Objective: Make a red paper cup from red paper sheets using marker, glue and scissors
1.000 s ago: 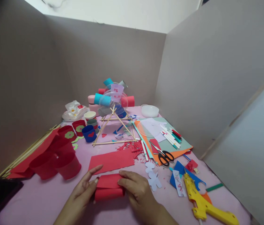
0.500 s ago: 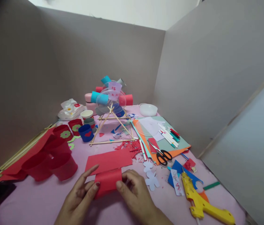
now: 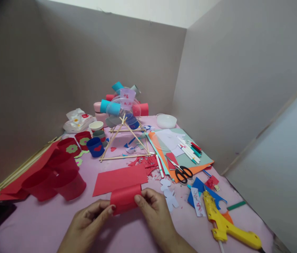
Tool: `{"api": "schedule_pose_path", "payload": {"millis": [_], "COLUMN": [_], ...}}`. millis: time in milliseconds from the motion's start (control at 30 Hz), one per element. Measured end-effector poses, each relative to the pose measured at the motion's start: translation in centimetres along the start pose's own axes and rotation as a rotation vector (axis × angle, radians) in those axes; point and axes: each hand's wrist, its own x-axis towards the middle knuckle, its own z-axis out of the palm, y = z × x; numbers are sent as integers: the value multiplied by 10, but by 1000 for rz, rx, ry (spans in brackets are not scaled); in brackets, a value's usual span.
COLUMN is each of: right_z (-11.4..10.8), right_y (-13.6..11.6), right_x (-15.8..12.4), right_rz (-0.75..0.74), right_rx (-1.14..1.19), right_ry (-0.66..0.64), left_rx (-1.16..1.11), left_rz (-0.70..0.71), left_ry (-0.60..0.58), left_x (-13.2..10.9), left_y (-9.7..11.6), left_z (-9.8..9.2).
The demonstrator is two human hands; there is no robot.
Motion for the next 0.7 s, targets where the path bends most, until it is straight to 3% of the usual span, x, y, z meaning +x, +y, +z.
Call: {"api": "schedule_pose_path", "payload": {"millis": [200,567,700], "right_z": [0,0,0], "right_y": [3,-1,3], "right_x": [1,-2,-2], "right_rz": [19,-32,-115], "right_rx": [-60,-86,-140], "right_ry": [51,30,13], "left_rx": [81,-123,-126], "left_rz": [92,-97,-39], "left_ry": [10,6,39], "left_x": [-2,-6,-3], "left_y": [1,-4,-5], "left_z": [2,11,9]}}
